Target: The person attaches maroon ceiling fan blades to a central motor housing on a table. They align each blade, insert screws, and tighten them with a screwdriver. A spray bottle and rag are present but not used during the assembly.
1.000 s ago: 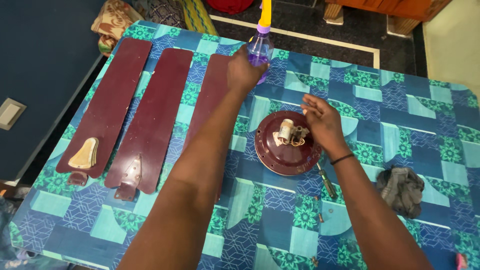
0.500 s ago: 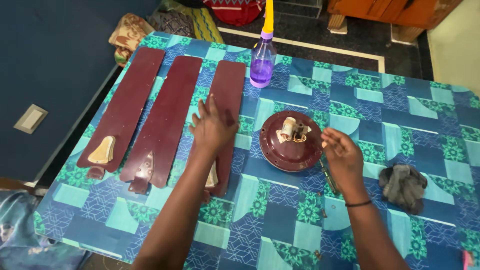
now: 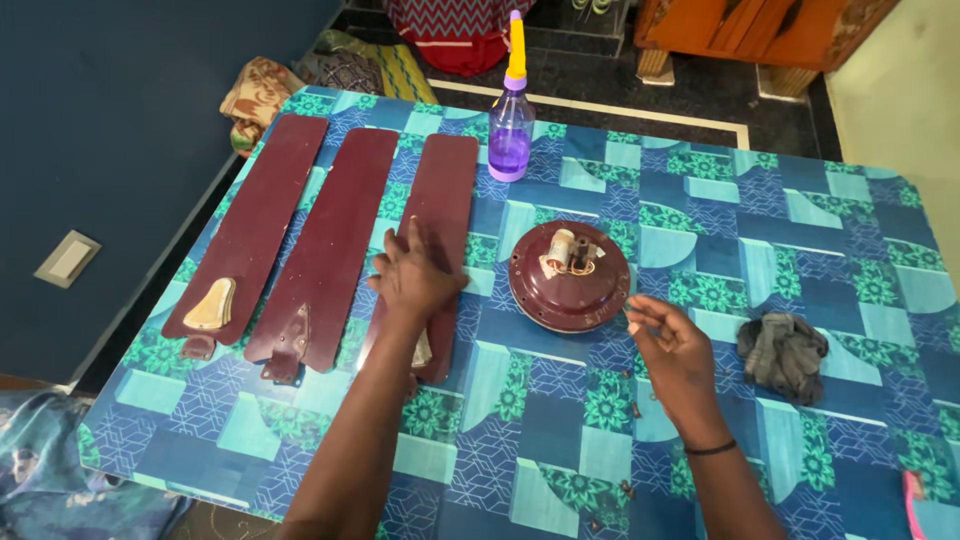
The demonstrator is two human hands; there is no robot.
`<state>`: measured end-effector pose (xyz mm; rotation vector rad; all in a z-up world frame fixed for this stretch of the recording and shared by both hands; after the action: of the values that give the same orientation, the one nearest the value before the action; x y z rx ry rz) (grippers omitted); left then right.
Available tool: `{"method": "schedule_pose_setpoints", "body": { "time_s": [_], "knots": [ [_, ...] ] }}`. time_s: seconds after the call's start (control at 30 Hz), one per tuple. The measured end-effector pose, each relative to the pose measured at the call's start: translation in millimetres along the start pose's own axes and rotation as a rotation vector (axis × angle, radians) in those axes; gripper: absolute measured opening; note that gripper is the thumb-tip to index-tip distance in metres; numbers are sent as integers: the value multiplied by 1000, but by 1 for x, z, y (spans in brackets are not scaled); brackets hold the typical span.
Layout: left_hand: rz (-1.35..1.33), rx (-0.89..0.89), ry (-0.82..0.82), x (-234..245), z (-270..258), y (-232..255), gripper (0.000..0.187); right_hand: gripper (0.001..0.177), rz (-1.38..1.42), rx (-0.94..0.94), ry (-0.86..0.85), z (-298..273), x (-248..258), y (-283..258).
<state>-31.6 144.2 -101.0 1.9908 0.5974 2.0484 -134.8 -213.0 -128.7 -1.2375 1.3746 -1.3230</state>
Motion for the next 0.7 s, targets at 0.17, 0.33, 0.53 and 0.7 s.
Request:
{"method": "schedule_pose_setpoints", "body": {
  "time_s": [0.17,0.33,0.53,0.7],
  "knots": [
    [-26,10,88,15,-2,-5,127,40,5,-46,-13,-13,4,2],
    [-40,-18,151,44,-13,6,115,37,13,-45,-49,-19,0,-12],
    [-21,-186,335,96,-37,53,102,38,77,-45,-153,-21,-21,-33],
    [-19,-468,463,132,-58,112,105,45,40,-65,-316,-28,-49,-61]
  ]
}}
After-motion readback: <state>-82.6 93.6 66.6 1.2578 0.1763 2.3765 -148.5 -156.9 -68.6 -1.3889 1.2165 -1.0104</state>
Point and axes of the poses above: each hand's wrist, its own z-axis towards the middle knuckle, its own x-axis out of the back of the hand, y = z × x, the point moved 5 cm from there along z, towards the middle knuckle, and after that the axes turned 13 degrees about -x, right-handed, at the moved point
